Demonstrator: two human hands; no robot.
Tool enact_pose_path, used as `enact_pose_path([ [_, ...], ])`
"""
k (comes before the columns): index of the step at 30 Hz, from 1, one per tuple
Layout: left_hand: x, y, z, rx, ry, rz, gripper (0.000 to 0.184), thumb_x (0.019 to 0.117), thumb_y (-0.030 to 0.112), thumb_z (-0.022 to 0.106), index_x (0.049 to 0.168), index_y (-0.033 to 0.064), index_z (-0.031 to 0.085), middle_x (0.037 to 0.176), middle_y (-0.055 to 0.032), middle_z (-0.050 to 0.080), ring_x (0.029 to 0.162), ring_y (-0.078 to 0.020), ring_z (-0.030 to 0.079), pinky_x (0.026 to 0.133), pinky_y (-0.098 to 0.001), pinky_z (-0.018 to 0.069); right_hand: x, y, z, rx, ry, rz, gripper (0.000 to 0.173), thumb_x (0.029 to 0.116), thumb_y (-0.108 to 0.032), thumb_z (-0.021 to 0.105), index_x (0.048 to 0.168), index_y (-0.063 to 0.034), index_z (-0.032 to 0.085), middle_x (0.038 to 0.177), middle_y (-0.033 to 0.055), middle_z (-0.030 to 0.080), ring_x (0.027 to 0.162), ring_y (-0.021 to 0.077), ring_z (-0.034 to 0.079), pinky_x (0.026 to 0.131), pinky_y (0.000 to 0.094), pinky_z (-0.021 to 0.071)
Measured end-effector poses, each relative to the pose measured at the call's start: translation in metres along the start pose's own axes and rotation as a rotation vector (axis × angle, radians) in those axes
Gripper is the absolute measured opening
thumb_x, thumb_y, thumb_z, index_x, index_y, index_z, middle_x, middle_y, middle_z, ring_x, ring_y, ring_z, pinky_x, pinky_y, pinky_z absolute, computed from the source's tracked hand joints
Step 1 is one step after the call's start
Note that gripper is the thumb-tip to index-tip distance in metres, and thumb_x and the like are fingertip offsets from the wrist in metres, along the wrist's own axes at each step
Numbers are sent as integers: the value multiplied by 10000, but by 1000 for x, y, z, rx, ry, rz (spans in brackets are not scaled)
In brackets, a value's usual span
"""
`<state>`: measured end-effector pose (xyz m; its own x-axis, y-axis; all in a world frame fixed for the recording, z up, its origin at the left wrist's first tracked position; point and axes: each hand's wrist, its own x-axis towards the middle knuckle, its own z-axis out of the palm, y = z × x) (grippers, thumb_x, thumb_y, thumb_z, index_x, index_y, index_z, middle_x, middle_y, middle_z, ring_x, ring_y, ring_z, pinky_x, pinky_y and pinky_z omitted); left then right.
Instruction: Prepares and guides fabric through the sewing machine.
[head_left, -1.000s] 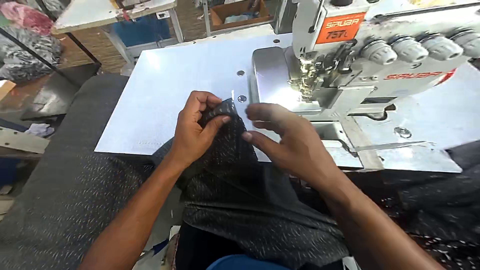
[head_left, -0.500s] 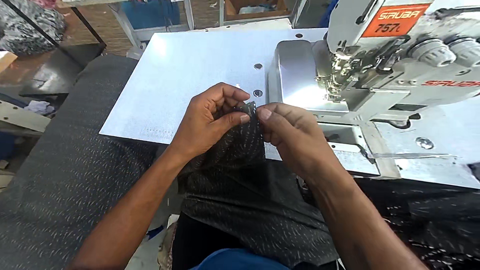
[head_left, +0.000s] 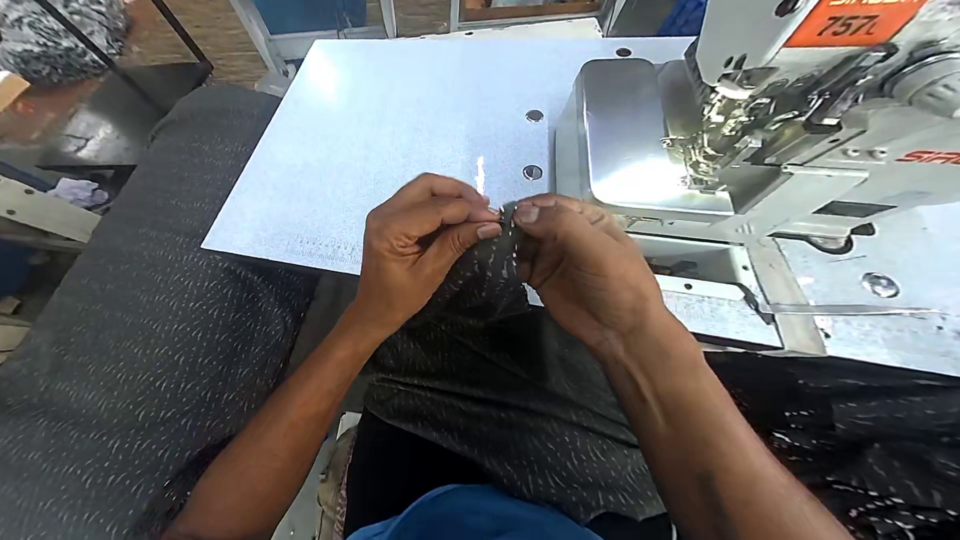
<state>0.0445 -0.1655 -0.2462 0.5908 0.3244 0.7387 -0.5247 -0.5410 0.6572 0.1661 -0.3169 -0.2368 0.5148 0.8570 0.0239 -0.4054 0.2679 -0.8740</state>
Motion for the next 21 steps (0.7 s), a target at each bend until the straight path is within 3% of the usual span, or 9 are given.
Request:
enact_pose_path([
  [3,-7,6,-10,82,36,41,84,986,91,670,993,15,704,1127,-89,664,1091,-170,646,942,-327,571,4,0,4,-63,68,6,163,1020,-174,566,944,-99,690,805,31,672,693,88,651,665,261,587],
  [6,-7,32,-21,140,-68,-36,151,1040,167,602,999,41,676,1038,-28,670,1024,-130,661,918,-321,580,-5,-9,8,-330,9,-173,134,1019,-126,588,986,-63,701,794,20,665,682,82,623,653,245,560],
  [10,10,44,-14,158,-82,-91,121,1010,62,625,1009,-25,709,988,-49,642,915,-84,631,787,-211,557,-6,-18,22,-508,-104,-336,117,1020,-83,604,1035,-33,709,789,-5,680,663,52,622,605,188,541],
  [14,15,41,-14,117,-36,-83,90,946,28,711,996,-42,737,961,-72,686,875,-96,669,792,-236,596,-12,-20,21,-532,-99,-340,120,1025,-82,605,1059,-23,703,790,3,682,651,56,618,596,189,539],
  [18,11,40,-9,50,0,-144,102,919,17,741,1005,-34,758,935,-60,686,844,-101,661,736,-222,581,-18,-22,18,-518,-101,-330,115,1010,-53,616,1072,-12,704,827,14,708,697,60,661,643,200,581],
  [21,10,41,-5,-27,-46,-251,155,952,33,704,1084,-40,742,1050,-86,693,941,-131,678,801,-241,602,-19,-23,15,-508,-111,-355,122,990,-28,629,1077,5,708,851,34,725,725,78,686,669,219,602],
])
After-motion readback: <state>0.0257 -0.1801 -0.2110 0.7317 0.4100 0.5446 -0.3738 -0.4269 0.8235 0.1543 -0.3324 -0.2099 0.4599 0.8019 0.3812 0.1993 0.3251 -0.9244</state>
